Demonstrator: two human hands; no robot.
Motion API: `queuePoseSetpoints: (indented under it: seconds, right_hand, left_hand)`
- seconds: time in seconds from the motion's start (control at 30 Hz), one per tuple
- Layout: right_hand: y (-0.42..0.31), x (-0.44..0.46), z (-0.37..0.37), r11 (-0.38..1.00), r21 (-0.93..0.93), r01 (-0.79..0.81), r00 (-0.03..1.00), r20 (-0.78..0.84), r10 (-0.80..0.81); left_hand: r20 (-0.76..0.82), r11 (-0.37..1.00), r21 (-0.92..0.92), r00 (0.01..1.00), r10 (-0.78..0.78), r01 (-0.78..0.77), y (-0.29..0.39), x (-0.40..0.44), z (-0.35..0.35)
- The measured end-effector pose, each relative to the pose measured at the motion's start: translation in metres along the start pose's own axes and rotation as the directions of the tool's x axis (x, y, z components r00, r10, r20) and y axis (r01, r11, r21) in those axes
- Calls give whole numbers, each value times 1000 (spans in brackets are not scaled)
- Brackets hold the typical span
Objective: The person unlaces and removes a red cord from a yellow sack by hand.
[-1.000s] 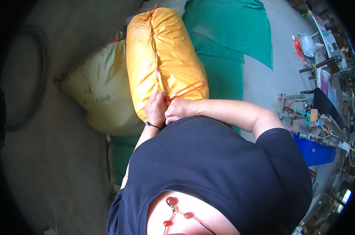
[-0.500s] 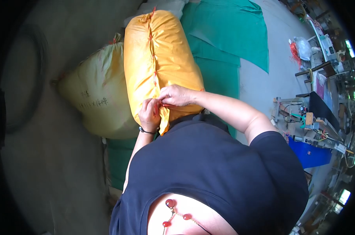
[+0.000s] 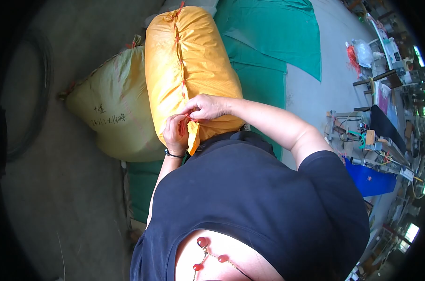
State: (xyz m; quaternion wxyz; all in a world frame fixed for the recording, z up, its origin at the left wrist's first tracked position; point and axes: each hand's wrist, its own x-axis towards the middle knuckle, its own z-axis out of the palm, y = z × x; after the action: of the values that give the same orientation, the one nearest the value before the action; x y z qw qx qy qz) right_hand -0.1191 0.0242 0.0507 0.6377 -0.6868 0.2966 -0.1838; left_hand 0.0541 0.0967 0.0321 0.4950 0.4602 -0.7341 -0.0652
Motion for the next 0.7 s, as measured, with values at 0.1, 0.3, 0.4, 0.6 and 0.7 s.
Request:
queuePoseSetpoints:
  seconds: [0.1, 0.3, 0.4, 0.6, 0.7]
  right_hand:
    - [-1, -1, -5, 998, -58, 24, 1000, 12, -24]
    - [1, -4, 3, 979, 172, -107, 988, -96, 125]
    - [-7, -3, 5, 956, 232, -179, 975, -90, 204]
    - [-10, -4, 2, 923, 329, -199, 975, -29, 221]
    - [-7, 1, -5, 879, -434, 198, 938, -177, -298]
  left_hand:
    - [-7, 1000, -19, 1000, -13, 12, 1, -1, 0]
    - [-8, 999, -11, 999, -43, 43, 0, -3, 1]
    - [-11, 999, 0, 999, -41, 41, 1, -3, 1]
    - [-18, 1000, 6, 1000, -12, 12, -1, -4, 3]
    - [-26, 1000, 20, 1000, -13, 14, 0, -3, 2]
